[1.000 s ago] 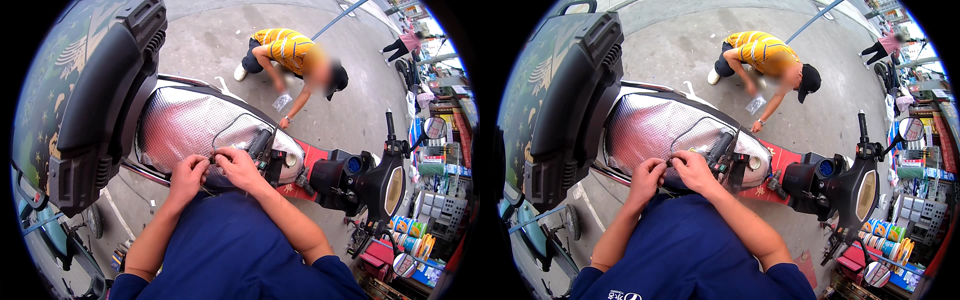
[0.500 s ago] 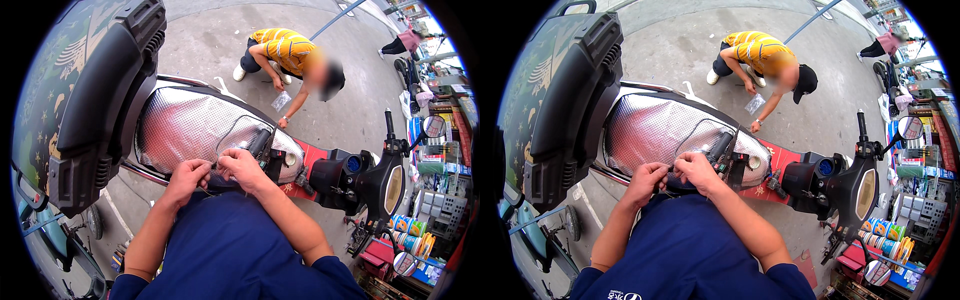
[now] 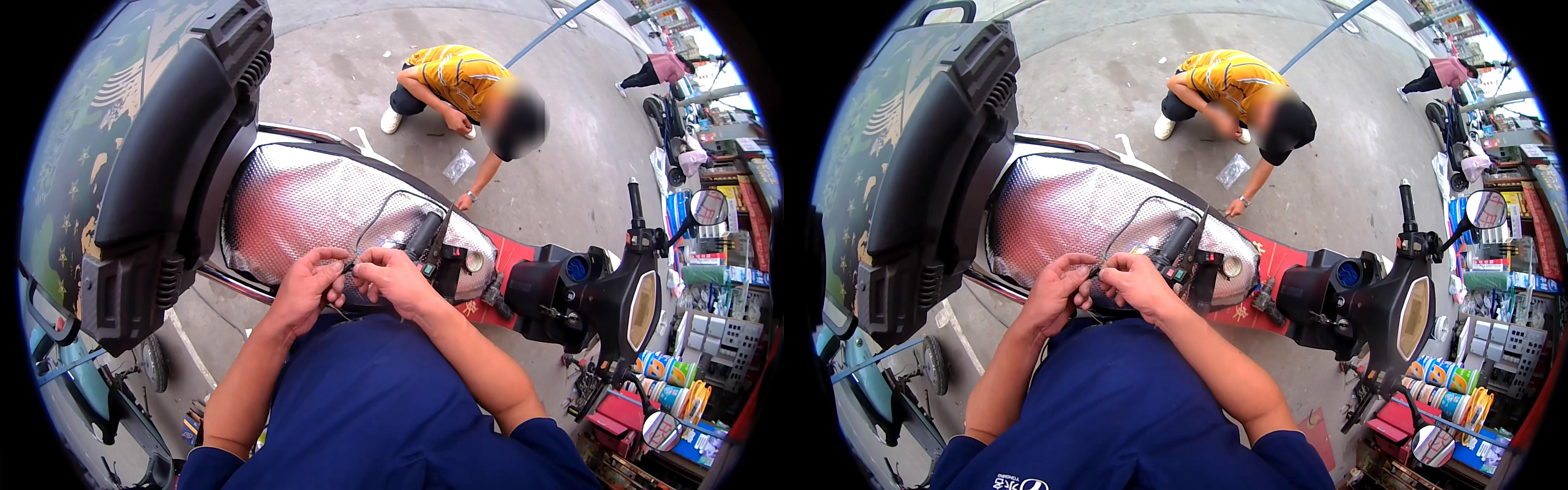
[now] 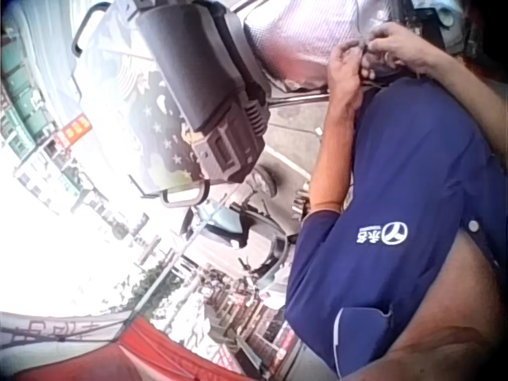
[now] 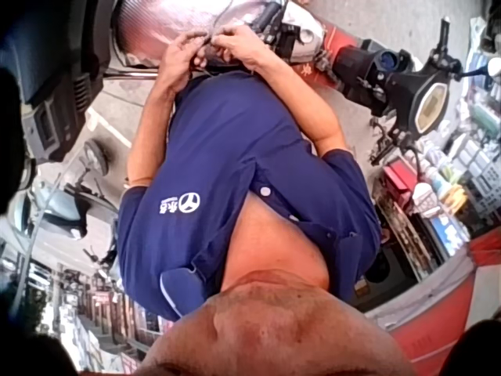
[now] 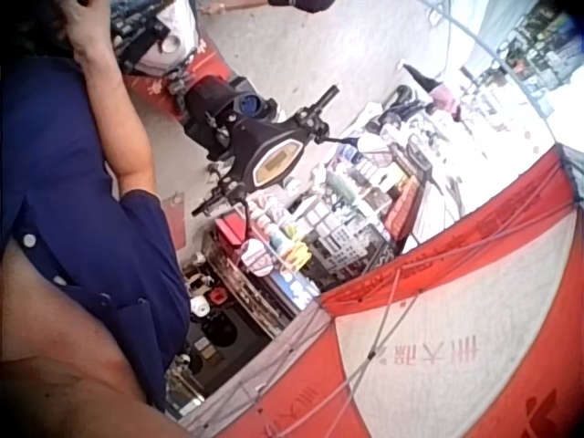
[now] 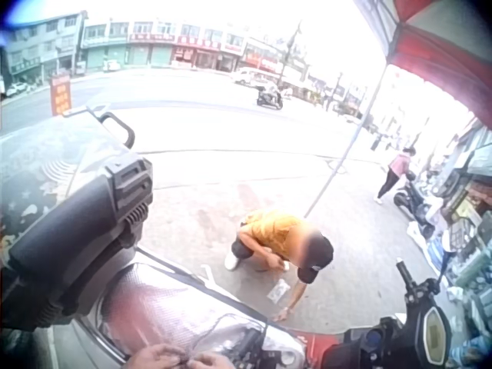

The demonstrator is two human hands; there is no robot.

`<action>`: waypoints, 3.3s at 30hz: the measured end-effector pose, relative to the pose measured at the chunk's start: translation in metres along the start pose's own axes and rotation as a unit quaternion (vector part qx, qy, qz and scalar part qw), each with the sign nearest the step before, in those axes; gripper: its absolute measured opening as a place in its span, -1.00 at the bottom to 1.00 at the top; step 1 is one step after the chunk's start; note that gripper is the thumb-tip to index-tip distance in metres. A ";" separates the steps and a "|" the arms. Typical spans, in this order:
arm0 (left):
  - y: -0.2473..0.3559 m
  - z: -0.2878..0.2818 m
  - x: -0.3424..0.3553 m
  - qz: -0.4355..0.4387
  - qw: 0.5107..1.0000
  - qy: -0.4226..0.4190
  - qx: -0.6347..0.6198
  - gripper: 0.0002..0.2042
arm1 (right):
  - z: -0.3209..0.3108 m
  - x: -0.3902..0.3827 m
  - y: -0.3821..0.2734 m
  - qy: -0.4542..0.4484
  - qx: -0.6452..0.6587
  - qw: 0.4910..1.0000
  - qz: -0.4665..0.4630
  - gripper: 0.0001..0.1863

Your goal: The person repairs a scooter's handlebar assembly by stripping and twisting wires, wrapping connections with electrical tape, and using a screwdriver to adjust components on the handlebar grip. The task involves handling wires and tools to secure the scooter's electrical system.

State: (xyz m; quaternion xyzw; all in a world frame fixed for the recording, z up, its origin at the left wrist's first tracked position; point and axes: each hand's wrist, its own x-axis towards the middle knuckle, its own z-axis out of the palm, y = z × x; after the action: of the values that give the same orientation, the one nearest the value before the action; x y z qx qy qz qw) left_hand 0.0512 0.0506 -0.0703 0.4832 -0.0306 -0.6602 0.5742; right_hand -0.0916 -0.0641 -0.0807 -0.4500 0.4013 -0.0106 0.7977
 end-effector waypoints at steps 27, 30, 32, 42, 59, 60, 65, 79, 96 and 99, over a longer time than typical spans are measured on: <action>0.005 0.010 -0.005 0.007 0.995 -0.028 -0.099 -0.87 | 0.002 -0.009 -0.011 -0.005 0.066 0.995 -0.078 -0.82; 0.002 0.001 0.002 -0.038 0.985 -0.096 -0.136 -0.86 | 0.000 -0.005 -0.011 -0.027 0.141 0.988 -0.049 -0.82; 0.006 0.002 0.002 -0.054 0.984 -0.119 -0.123 -0.85 | 0.002 -0.005 -0.012 -0.022 0.164 0.985 -0.050 -0.84; 0.002 0.012 -0.004 0.143 0.940 0.075 0.302 -0.90 | 0.011 -0.006 -0.017 0.014 0.119 0.991 -0.065 -0.87; 0.026 -0.005 0.012 0.089 0.984 -0.028 -0.150 -0.78 | -0.026 -0.020 -0.002 0.084 -0.097 0.985 -0.114 -0.64; 0.029 -0.008 0.016 0.065 0.974 -0.053 -0.211 -0.76 | -0.023 -0.021 -0.002 0.052 -0.147 0.979 -0.135 -0.61; 0.034 0.001 0.031 0.013 0.932 -0.108 -0.347 -0.73 | -0.006 -0.017 0.006 -0.061 -0.386 0.899 -0.196 -0.46; 0.018 -0.024 0.024 0.101 0.969 -0.032 -0.223 -0.88 | -0.041 -0.059 -0.016 -0.070 -0.009 0.996 -0.047 -0.71; 0.005 0.010 -0.006 -0.024 0.981 -0.174 0.084 -0.73 | -0.048 -0.079 -0.022 0.006 0.249 0.958 -0.143 -0.82; 0.000 0.004 -0.001 0.005 0.981 -0.163 0.109 -0.78 | -0.058 -0.080 -0.009 0.031 0.237 0.961 -0.142 -0.77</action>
State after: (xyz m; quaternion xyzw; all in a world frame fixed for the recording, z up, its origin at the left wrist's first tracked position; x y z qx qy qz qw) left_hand 0.0489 0.0498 -0.0674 0.4284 -0.1981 -0.7201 0.5086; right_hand -0.1801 -0.0809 -0.0396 -0.3004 0.3437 -0.2328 0.8588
